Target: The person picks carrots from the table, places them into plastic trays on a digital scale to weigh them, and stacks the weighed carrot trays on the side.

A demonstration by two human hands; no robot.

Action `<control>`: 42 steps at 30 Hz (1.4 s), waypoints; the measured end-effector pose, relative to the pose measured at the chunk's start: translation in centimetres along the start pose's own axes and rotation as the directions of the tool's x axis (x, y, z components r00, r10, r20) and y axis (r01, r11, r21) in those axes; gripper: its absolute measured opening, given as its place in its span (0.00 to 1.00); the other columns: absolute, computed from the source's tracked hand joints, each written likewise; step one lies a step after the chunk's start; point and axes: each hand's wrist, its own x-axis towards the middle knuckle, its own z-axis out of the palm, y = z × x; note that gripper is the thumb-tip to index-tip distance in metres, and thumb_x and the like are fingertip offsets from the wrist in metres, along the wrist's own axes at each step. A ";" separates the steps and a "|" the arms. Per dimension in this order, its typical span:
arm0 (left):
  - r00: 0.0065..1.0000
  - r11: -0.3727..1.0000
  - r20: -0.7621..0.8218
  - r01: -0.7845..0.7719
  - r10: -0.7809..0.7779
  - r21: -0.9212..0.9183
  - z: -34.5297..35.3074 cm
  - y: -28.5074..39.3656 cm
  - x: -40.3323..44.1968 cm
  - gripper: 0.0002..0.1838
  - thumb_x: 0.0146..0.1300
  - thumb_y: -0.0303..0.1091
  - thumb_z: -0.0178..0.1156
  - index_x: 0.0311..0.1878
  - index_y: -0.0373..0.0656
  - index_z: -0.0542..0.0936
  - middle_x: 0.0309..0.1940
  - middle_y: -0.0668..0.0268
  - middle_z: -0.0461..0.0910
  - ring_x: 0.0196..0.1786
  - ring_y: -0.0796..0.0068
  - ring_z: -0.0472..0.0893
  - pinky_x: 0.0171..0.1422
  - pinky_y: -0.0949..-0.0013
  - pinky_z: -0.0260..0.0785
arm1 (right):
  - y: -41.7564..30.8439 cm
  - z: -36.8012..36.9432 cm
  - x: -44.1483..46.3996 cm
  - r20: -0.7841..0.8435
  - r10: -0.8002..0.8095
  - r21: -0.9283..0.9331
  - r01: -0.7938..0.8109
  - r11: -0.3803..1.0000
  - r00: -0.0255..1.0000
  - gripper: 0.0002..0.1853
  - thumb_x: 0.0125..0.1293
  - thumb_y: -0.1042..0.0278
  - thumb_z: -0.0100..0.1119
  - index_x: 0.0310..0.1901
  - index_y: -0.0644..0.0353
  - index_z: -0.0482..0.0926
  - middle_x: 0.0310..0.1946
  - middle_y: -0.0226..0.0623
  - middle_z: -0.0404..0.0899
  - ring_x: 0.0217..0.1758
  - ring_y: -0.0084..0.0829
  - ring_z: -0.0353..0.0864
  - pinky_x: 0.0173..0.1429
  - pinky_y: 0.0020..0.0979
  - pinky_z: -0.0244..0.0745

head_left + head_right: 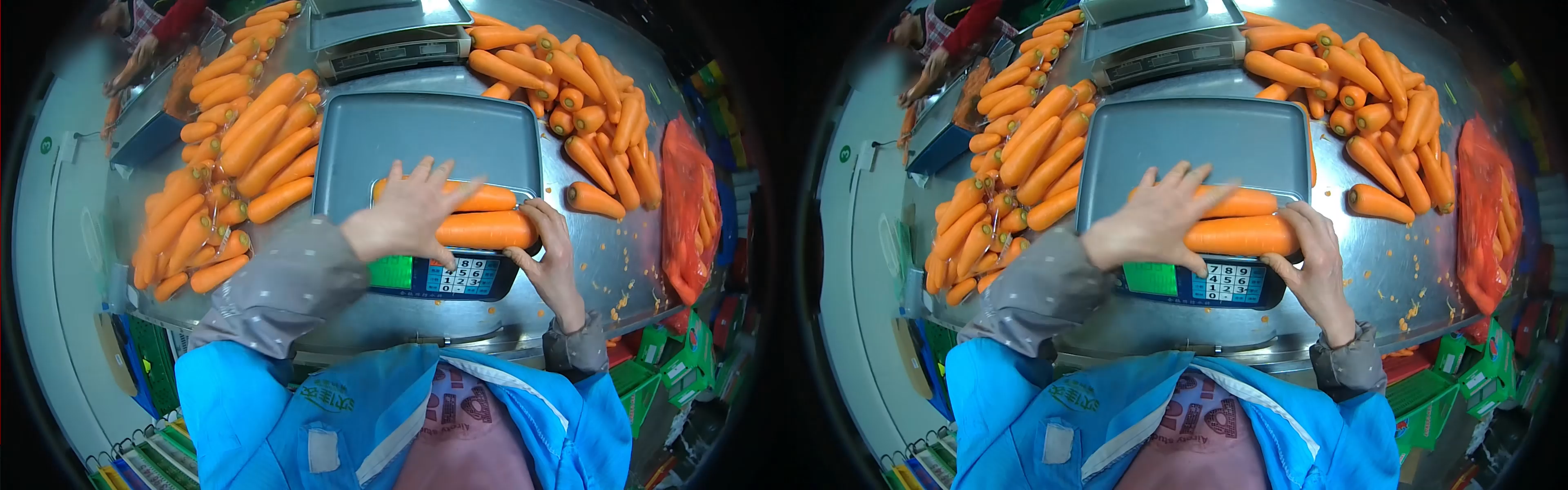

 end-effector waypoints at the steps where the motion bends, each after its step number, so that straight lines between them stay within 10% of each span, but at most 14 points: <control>1: 0.998 0.987 -0.049 -0.039 0.047 0.154 0.7 0.5 0.2 0.59 0.32 0.52 0.74 0.70 0.49 0.56 0.56 0.44 0.66 0.59 0.45 0.67 0.56 0.48 0.62 | 0.0 0.0 0.0 0.000 -0.003 -0.015 0.003 1.000 1.000 0.31 0.43 0.70 0.71 0.52 0.64 0.73 0.53 0.43 0.71 0.56 0.44 0.68 0.59 0.38 0.66; 4: 0.980 1.000 0.197 -0.008 0.012 -0.022 -0.2 0.5 1.4 0.60 0.28 0.50 0.76 0.69 0.50 0.58 0.46 0.49 0.71 0.49 0.51 0.72 0.49 0.53 0.64 | -0.1 -0.2 0.0 0.000 -0.010 -0.015 0.010 1.000 1.000 0.30 0.43 0.70 0.71 0.52 0.64 0.73 0.53 0.44 0.71 0.57 0.45 0.69 0.60 0.38 0.66; 17: 0.995 0.991 -0.102 -0.036 0.023 -0.126 0.5 -2.7 -2.4 0.52 0.28 0.44 0.74 0.66 0.51 0.65 0.37 0.53 0.73 0.40 0.55 0.74 0.42 0.57 0.65 | -0.6 -0.9 0.9 -0.006 0.091 -0.022 -0.091 0.996 0.996 0.26 0.47 0.78 0.64 0.52 0.63 0.72 0.56 0.43 0.71 0.62 0.41 0.68 0.63 0.37 0.63; 24: 0.945 0.966 -0.231 0.251 -0.230 0.063 -5.4 -11.4 -7.0 0.48 0.32 0.42 0.72 0.63 0.52 0.64 0.33 0.55 0.72 0.38 0.55 0.76 0.40 0.55 0.69 | -0.2 -0.8 2.5 -0.032 0.080 -0.025 -0.081 0.996 0.996 0.24 0.50 0.76 0.64 0.51 0.65 0.72 0.54 0.45 0.71 0.58 0.42 0.70 0.60 0.36 0.64; 32: 0.541 0.531 -0.245 0.840 -0.805 0.110 -7.2 -31.1 -13.9 0.55 0.34 0.64 0.67 0.67 0.53 0.57 0.47 0.46 0.74 0.48 0.48 0.78 0.50 0.53 0.72 | 0.8 -0.9 3.7 -0.035 0.177 0.010 -0.177 0.984 0.984 0.22 0.49 0.79 0.60 0.49 0.66 0.72 0.52 0.43 0.72 0.48 0.37 0.73 0.51 0.34 0.68; 42: 0.194 0.182 -0.142 0.979 -0.971 0.092 -2.3 -41.3 -15.8 0.55 0.35 0.63 0.67 0.68 0.55 0.56 0.53 0.51 0.73 0.55 0.48 0.75 0.56 0.50 0.68 | 1.9 -1.3 4.6 -0.040 0.273 -0.089 -0.276 0.957 0.961 0.21 0.48 0.83 0.59 0.47 0.66 0.73 0.49 0.41 0.73 0.41 0.34 0.73 0.47 0.32 0.68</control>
